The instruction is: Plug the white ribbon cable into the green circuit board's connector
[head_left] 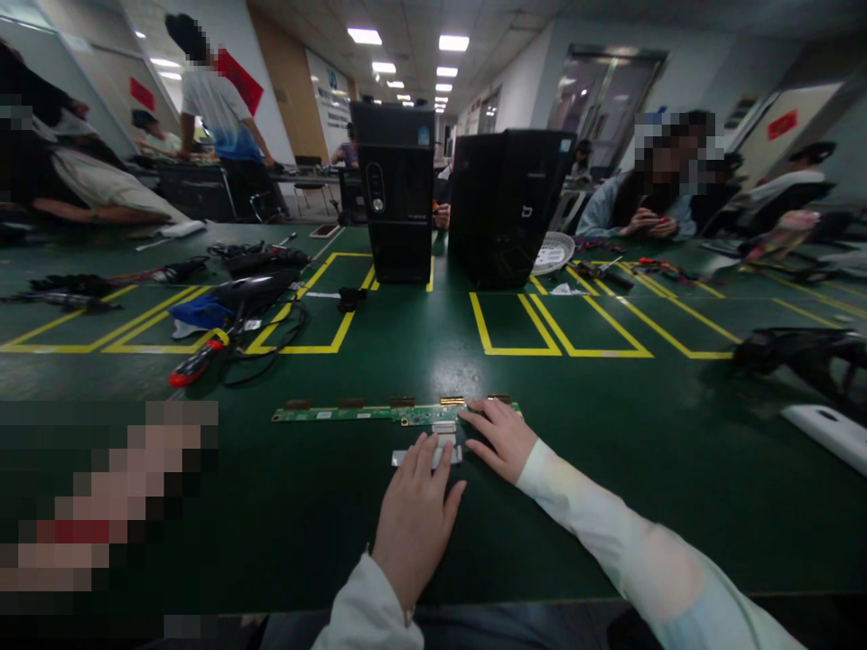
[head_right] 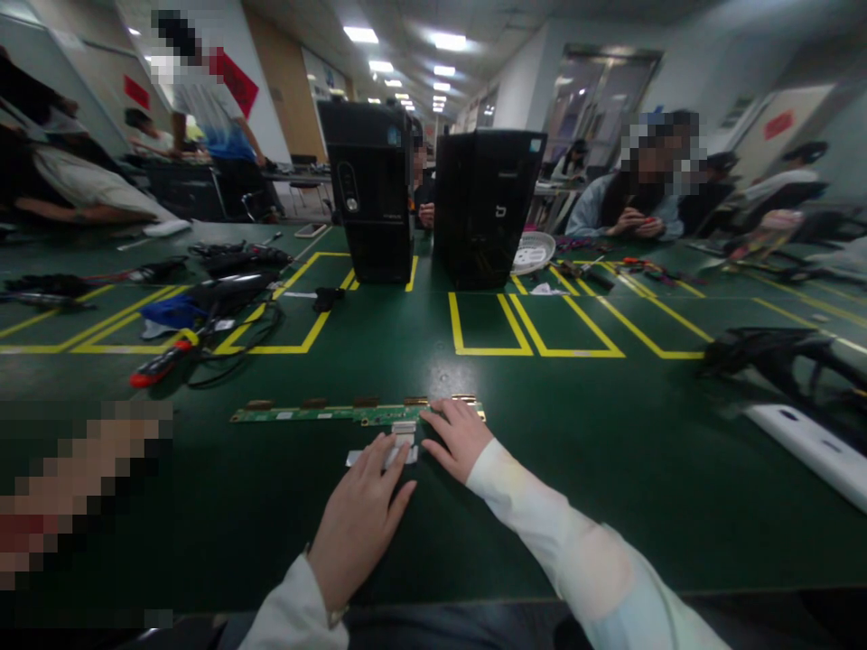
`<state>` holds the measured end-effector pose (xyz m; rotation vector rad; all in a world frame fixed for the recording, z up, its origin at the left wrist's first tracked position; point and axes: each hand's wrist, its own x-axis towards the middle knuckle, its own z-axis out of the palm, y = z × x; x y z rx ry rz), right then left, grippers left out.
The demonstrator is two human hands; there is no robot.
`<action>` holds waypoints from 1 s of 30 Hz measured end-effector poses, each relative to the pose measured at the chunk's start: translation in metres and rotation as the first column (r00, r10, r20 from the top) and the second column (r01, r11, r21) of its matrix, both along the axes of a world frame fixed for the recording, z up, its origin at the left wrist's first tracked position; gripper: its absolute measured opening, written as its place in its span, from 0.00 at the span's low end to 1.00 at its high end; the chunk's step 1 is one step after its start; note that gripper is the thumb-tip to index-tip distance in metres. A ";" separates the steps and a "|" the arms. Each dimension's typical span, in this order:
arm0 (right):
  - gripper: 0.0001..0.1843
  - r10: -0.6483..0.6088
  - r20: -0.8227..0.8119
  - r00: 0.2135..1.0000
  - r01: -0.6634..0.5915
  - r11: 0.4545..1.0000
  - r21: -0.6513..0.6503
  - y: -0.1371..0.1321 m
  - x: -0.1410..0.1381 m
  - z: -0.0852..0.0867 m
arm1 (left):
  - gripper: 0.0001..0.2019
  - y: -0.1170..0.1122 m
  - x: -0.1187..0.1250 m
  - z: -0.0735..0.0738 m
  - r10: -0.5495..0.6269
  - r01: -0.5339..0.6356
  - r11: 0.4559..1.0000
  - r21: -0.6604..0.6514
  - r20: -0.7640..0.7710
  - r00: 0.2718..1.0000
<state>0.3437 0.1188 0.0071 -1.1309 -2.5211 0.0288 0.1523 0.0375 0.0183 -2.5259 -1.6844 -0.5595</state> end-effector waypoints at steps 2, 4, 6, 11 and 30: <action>0.23 0.001 0.002 1.000 -0.001 1.000 -0.002 0.000 0.000 0.000 | 0.18 0.000 0.001 0.000 0.006 -0.006 1.000 -0.002 -0.003 1.000; 0.23 0.006 0.005 1.000 -0.006 1.000 -0.007 0.000 0.000 0.000 | 0.18 0.000 0.001 0.000 0.008 -0.008 1.000 -0.005 -0.006 1.000; 0.23 0.004 0.002 1.000 -0.004 1.000 -0.008 0.000 0.000 0.000 | 0.18 0.000 0.001 0.001 0.005 -0.005 1.000 -0.002 -0.007 1.000; 0.23 0.005 -0.008 1.000 -0.005 1.000 -0.003 0.000 0.000 0.000 | 0.18 0.001 -0.001 0.003 0.029 -0.029 0.999 0.023 -0.022 0.999; 0.26 0.016 -0.011 1.000 -0.016 1.000 0.002 -0.002 0.001 -0.001 | 0.19 0.003 0.000 0.008 0.036 -0.037 0.999 -0.022 -0.032 0.999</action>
